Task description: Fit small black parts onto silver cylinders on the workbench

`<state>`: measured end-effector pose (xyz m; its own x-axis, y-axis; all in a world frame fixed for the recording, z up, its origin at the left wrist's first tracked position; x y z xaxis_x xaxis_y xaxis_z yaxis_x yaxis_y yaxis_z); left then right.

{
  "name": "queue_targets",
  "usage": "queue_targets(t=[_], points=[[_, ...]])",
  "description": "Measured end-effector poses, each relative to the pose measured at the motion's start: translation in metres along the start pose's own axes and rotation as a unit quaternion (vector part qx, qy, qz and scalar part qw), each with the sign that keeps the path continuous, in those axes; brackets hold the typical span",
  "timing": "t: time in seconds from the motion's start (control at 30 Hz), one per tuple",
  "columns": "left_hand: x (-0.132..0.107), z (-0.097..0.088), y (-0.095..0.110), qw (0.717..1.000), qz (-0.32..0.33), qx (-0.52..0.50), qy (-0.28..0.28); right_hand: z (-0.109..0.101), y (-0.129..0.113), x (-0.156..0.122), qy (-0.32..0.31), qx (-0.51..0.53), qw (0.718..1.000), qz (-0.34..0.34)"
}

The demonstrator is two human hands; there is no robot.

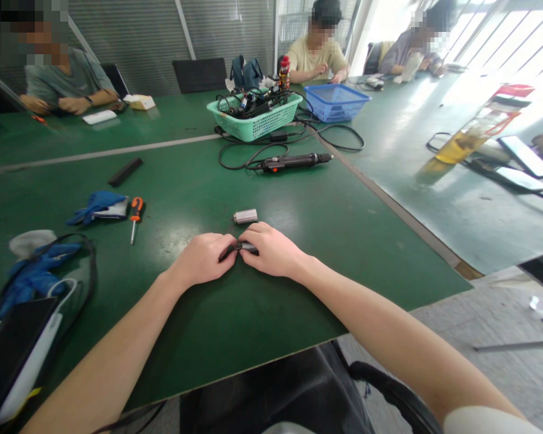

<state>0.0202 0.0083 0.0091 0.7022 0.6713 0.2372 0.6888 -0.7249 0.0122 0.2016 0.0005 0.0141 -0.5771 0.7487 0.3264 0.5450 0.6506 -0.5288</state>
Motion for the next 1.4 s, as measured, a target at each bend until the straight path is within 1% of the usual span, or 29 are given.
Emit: queue_targets(t=[0.3,0.73,1.2,1.4], points=[[0.0002,-0.0015,0.0010,1.000,-0.002,0.002,-0.005,-0.0001,-0.0002,0.0006,0.003,0.005,1.000,0.000],[0.0008,-0.0011,0.0004,1.000,-0.021,-0.001,-0.013,-0.0003,-0.0010,0.0007,-0.003,-0.001,1.000,0.007],[0.0010,-0.0010,0.0001,1.000,-0.021,-0.012,-0.013,-0.0001,0.0009,0.0001,0.001,-0.005,1.000,0.001],[0.0008,-0.0005,0.0000,1.000,-0.015,-0.001,-0.009,0.0006,0.0002,0.0004,0.002,-0.006,1.000,0.001]])
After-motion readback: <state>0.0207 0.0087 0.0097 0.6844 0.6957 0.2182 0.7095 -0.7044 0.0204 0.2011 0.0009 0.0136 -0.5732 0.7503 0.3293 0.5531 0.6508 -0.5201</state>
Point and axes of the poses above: each hand's wrist, its own x-axis towards the middle knuckle, its own z-axis out of the palm, y = z × x, the point moved 3 cm from there along x, towards the middle knuckle, and after that the axes turned 3 degrees about x, right-handed, at the moved point
